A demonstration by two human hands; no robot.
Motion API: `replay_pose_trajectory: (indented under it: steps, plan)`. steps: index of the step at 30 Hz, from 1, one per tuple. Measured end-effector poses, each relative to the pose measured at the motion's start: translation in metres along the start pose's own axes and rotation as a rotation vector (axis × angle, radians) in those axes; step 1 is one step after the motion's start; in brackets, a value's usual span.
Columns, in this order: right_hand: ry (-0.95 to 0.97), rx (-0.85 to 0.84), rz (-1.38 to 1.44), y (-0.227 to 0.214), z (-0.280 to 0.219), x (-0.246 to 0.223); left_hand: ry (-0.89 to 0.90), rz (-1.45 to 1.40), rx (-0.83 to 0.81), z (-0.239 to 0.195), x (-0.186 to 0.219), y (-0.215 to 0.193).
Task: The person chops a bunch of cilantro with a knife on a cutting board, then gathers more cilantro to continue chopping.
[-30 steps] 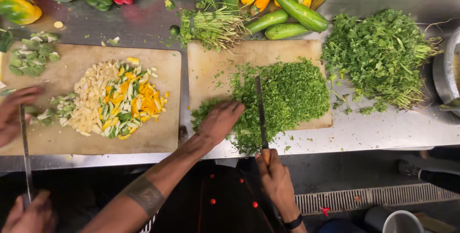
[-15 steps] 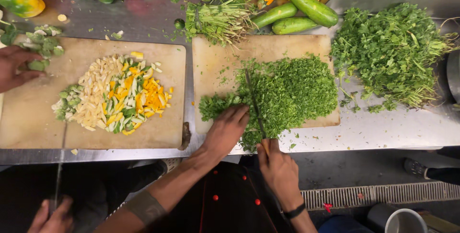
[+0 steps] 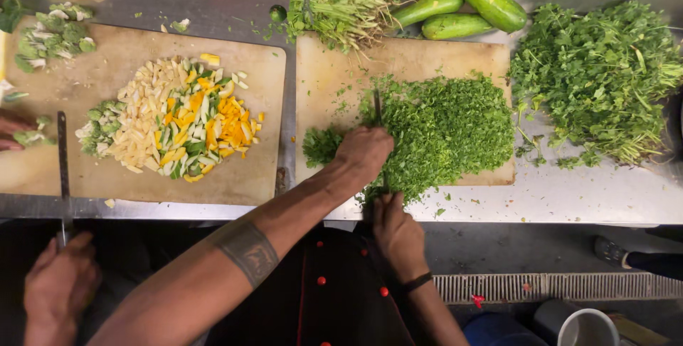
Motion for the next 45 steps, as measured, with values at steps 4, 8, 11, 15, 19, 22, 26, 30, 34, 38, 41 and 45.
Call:
replay_pose_trajectory:
  steps: [4,8,11,15,19,22,26,30,34,38,41,45]
  plan:
    - [-0.408,0.068,-0.05,-0.048,-0.02,-0.01,-0.012,-0.094,-0.005,-0.004,-0.004,0.001]
    - [-0.423,0.148,-0.305,-0.031,-0.023,-0.041,0.045,-0.085,0.056,-0.006,-0.002,-0.008]
    - [-0.222,0.126,0.069,-0.013,0.013,-0.025,0.033,-0.031,-0.006,-0.005,-0.004,0.005]
    - [-0.445,-0.137,0.032,-0.034,-0.013,-0.021,0.1,-0.116,0.194,-0.01,-0.005,-0.004]
    - [0.108,-0.089,0.193,0.009,0.01,0.0,0.081,-0.089,0.124,-0.005,-0.009,0.001]
    - [-0.178,-0.09,0.114,-0.012,0.002,-0.002,0.1,-0.172,0.183,-0.012,-0.012,-0.007]
    - [-0.125,0.095,0.005,-0.021,-0.015,-0.01,0.061,-0.222,0.145,-0.008,-0.015,-0.008]
    - [0.114,-0.14,0.257,0.013,0.013,0.007,0.061,-0.236,0.189,-0.009,-0.016,0.0]
    - [-0.598,0.083,-0.004,-0.038,-0.02,-0.04,0.023,-0.264,0.089,-0.009,-0.019,0.006]
    - [0.049,-0.081,0.329,0.017,0.01,-0.008,0.084,-0.29,0.236,-0.013,-0.019,-0.007]
    - [-0.387,-0.253,0.201,-0.007,0.001,-0.014,0.155,-0.311,0.346,-0.021,-0.019,-0.015]
    - [-0.357,0.208,0.061,-0.023,-0.011,-0.03,0.105,-0.394,0.194,-0.015,-0.023,-0.011]
Point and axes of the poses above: each hand's wrist, its own z-axis towards the middle knuckle, its own y-axis out of the palm, x = y × z, the point moved 9 cm from there along z, towards the middle knuckle, and after that the axes turned 9 degrees about z, right-handed, at the moved point
